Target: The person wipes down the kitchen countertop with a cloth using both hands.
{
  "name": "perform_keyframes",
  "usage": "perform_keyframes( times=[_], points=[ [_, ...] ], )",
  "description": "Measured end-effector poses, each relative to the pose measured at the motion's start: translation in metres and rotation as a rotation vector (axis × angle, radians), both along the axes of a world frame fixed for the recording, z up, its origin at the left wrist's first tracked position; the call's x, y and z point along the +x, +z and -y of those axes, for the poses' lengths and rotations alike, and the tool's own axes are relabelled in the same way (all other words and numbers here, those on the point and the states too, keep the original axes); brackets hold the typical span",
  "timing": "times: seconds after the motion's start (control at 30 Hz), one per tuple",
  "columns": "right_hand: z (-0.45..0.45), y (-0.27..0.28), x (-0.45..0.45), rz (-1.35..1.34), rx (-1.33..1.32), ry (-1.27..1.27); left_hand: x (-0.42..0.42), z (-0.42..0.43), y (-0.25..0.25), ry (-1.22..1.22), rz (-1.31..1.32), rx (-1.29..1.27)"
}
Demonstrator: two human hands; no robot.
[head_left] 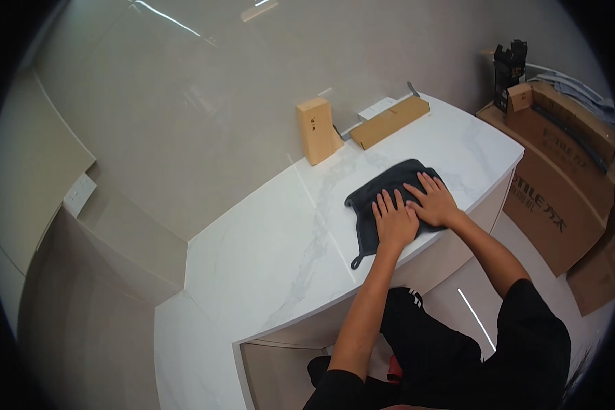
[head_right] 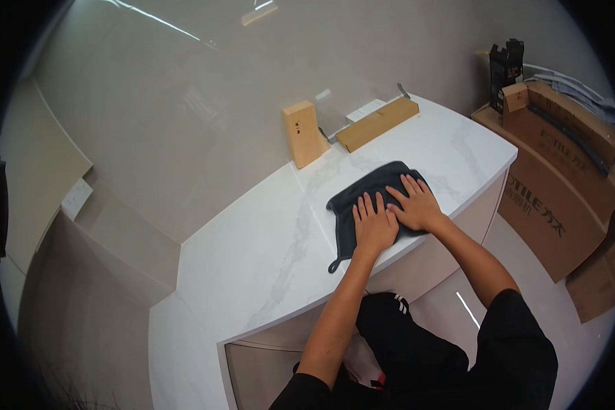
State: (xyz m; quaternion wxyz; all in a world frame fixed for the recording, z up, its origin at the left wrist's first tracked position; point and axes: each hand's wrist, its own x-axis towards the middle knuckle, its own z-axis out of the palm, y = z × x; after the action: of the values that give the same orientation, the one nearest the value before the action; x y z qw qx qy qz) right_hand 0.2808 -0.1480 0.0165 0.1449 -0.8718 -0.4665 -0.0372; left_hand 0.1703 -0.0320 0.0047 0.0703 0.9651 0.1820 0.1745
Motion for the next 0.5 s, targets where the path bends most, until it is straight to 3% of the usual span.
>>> perform_keyframes(
  times=[0.5],
  points=[
    [-0.08,0.0,0.103,-0.018,-0.018,-0.023,0.099,-0.065,0.004,0.086,-0.051,0.012]
  ],
)
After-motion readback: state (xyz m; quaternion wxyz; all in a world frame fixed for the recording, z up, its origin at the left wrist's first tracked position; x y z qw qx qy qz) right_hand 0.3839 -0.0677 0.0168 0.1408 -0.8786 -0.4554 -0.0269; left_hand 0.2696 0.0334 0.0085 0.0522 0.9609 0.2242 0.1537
